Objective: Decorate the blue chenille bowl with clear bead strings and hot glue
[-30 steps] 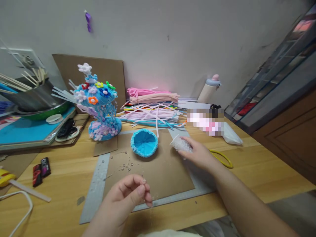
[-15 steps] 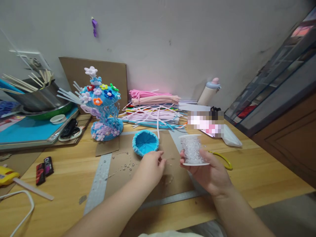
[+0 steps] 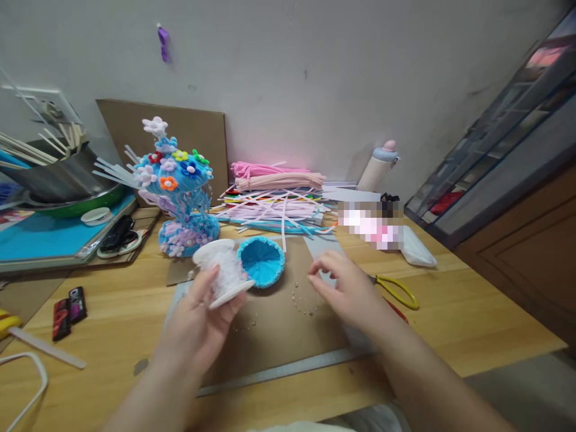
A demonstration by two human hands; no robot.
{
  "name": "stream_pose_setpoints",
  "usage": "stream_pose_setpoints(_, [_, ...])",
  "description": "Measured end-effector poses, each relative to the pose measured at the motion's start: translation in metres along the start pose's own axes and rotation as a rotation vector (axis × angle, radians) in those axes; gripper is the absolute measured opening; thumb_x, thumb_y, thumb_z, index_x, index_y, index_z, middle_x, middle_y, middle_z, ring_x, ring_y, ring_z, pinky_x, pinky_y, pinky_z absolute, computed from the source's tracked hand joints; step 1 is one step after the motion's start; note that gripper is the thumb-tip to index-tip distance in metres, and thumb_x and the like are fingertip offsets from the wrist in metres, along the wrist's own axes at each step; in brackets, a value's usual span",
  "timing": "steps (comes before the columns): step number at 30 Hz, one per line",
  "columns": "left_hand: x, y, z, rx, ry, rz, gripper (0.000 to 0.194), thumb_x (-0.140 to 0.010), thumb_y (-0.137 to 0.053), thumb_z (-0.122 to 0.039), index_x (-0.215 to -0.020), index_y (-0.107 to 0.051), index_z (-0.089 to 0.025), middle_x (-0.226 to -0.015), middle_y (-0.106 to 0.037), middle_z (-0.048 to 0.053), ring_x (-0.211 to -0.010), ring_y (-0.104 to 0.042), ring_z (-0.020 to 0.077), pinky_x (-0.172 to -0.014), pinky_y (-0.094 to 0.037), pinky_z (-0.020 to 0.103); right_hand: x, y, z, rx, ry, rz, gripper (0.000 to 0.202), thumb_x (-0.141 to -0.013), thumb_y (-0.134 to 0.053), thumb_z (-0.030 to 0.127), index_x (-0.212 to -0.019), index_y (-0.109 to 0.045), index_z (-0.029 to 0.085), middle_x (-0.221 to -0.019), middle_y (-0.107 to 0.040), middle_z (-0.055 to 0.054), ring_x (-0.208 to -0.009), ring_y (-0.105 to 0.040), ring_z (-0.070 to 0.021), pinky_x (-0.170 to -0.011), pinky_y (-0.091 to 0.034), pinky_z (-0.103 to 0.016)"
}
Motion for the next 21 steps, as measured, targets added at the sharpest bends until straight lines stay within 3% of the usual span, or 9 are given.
stream_pose_setpoints(2, [-0.002, 0.026, -0.016, -0.002, -0.024, -0.073, 0.02, -0.085, -0.05, -0.015, -0.099, -0.065, -0.016, -0.089, -0.071, 0.007, -0.07, -0.068, 0.0152, -0.054, -0.059, 0.022, 0.001, -0.026, -0.025, 0.178, -0.032, 0.131, 0.007, -0.082, -0.059, 0.02, -0.079, -0.064, 0.021, -0.089, -0.061, -0.004, -0.09, -0.055, -0.0204, -0.078, -0.043, -0.032])
stream_pose_setpoints(7, [-0.006, 0.084, -0.06, -0.006, -0.164, -0.227, 0.023, -0.082, -0.047, -0.01, -0.094, -0.066, -0.018, -0.083, -0.072, 0.004, -0.065, -0.067, 0.016, -0.049, -0.059, 0.023, 0.008, -0.063, -0.05, 0.284, -0.062, 0.189, 0.004, -0.08, -0.063, 0.021, -0.077, -0.066, 0.021, -0.091, -0.06, -0.005, -0.09, -0.054, -0.0217, -0.075, -0.039, -0.032])
stream_pose_setpoints(11, [-0.014, 0.13, -0.106, 0.074, -0.32, -0.312, 0.024, -0.079, -0.047, -0.008, -0.09, -0.064, -0.02, -0.079, -0.072, 0.0, -0.064, -0.065, 0.0159, -0.047, -0.06, 0.025, 0.009, -0.067, -0.046, 0.358, -0.052, 0.215, 0.012, -0.085, -0.055, 0.018, -0.076, -0.064, 0.02, -0.087, -0.061, -0.006, -0.088, -0.055, -0.0228, -0.073, -0.035, -0.033])
stream_pose_setpoints(14, [-0.027, 0.154, -0.136, 0.051, -0.377, -0.351, 0.016, -0.08, -0.048, -0.011, -0.087, -0.059, -0.02, -0.08, -0.07, -0.002, -0.066, -0.064, 0.0144, -0.05, -0.059, 0.024, 0.008, -0.054, -0.043, 0.404, -0.035, 0.215, 0.016, -0.086, -0.048, 0.013, -0.078, -0.061, 0.018, -0.087, -0.063, -0.007, -0.085, -0.055, -0.0242, -0.073, -0.033, -0.036])
stream_pose_setpoints(16, [-0.038, 0.157, -0.156, -0.146, -0.406, -0.365, 0.013, -0.082, -0.05, -0.011, -0.087, -0.058, -0.02, -0.081, -0.067, -0.003, -0.07, -0.064, 0.0129, -0.053, -0.058, 0.022, 0.008, -0.041, -0.045, 0.435, -0.031, 0.213, 0.02, -0.086, -0.043, 0.008, -0.078, -0.059, 0.017, -0.081, -0.064, -0.007, -0.079, -0.056, -0.0244, -0.073, -0.031, -0.038])
stream_pose_setpoints(18, [-0.052, 0.148, -0.172, -0.376, -0.439, -0.348, 0.015, -0.082, -0.052, -0.01, -0.092, -0.059, -0.018, -0.084, -0.066, -0.003, -0.068, -0.062, 0.0113, -0.052, -0.056, 0.02, 0.01, -0.032, -0.049, 0.483, -0.028, 0.235, 0.023, -0.083, -0.041, 0.004, -0.075, -0.057, 0.018, -0.076, -0.065, -0.006, -0.073, -0.056, -0.0231, -0.073, -0.03, -0.038])
stream_pose_setpoints(21, [-0.08, 0.135, -0.184, -0.523, -0.424, -0.349, 0.024, -0.076, -0.063, -0.009, -0.099, -0.061, -0.011, -0.083, -0.064, 0.0, -0.065, -0.061, 0.0121, -0.05, -0.054, 0.021, 0.015, -0.019, -0.053, 0.506, 0.001, 0.19, 0.025, -0.083, -0.042, 0.004, -0.086, -0.061, 0.021, -0.08, -0.068, -0.005, -0.076, -0.059, -0.023, -0.076, -0.031, -0.039])
Point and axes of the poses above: each hand's wrist, its own x-axis away from the middle knuckle, its own y-axis out of the back of the hand, z = x × y, the point moved 9 cm from there along -x, towards the middle knuckle
